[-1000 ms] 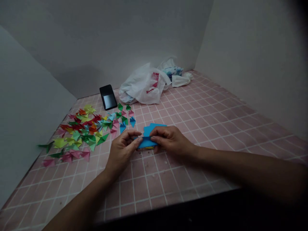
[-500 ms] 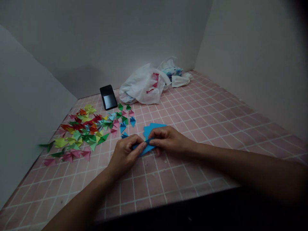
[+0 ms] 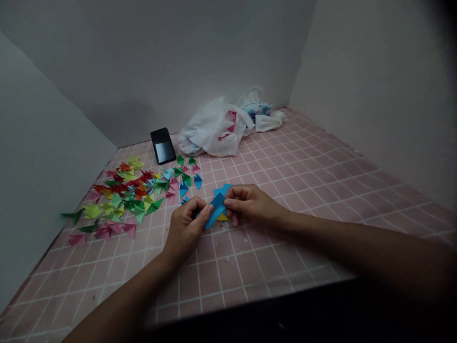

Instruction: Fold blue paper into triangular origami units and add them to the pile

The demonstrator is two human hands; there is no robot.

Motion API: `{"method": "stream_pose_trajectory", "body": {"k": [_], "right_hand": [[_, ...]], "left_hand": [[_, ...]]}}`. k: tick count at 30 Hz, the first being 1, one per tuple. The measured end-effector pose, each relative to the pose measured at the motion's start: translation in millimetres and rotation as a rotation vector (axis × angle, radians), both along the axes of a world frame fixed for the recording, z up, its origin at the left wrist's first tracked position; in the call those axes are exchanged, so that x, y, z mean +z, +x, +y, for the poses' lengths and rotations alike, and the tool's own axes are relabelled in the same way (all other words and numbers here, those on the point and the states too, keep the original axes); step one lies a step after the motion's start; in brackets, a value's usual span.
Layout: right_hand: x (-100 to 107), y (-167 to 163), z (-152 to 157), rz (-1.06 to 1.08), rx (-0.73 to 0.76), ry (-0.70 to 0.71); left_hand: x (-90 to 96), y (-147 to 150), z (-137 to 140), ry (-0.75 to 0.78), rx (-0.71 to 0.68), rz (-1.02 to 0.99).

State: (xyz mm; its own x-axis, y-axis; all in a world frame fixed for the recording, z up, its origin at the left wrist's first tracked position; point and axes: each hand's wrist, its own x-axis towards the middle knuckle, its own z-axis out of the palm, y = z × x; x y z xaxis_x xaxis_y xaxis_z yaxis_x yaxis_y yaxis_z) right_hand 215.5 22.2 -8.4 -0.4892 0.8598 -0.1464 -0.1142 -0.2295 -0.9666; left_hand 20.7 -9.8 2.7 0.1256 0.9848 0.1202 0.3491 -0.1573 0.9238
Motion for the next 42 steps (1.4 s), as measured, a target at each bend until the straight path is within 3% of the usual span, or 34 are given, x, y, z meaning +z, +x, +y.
{"method": "stream_pose_trajectory", "body": {"k": [6, 10, 19, 27, 33, 38, 42], "right_hand": [[0, 0, 0, 0.052, -0.164, 0.093], [-7, -8, -9, 0.070, -0.013, 0.022], [-10, -9, -19, -0.034, -0.028, 0.124], [-12, -12, -18, 0.066, 0.054, 0.075], [-8, -8, -18, -0.131, 0.040, 0.093], [-8, -8, -15, -0.116, -0.066, 0.094], [-10, -9, -13, -0.017, -0.011, 0.070]], "left_hand": [[-2.5, 0, 0, -0.046, -0.029, -0.033], [-4.3, 2, -4, -0.066, 0.001, -0.125], [-7.5, 6, -7, -0.106, -0.079, -0.180], [-9.1, 6, -8, -0.125, -0.018, -0.232], [-12.0, 2, -3, -0.217, -0.077, -0.192], [-8.6, 2, -2, -0.179, 0.003, -0.230], [-8.2, 6, -2, -0.187, 0.035, -0.271]]}}
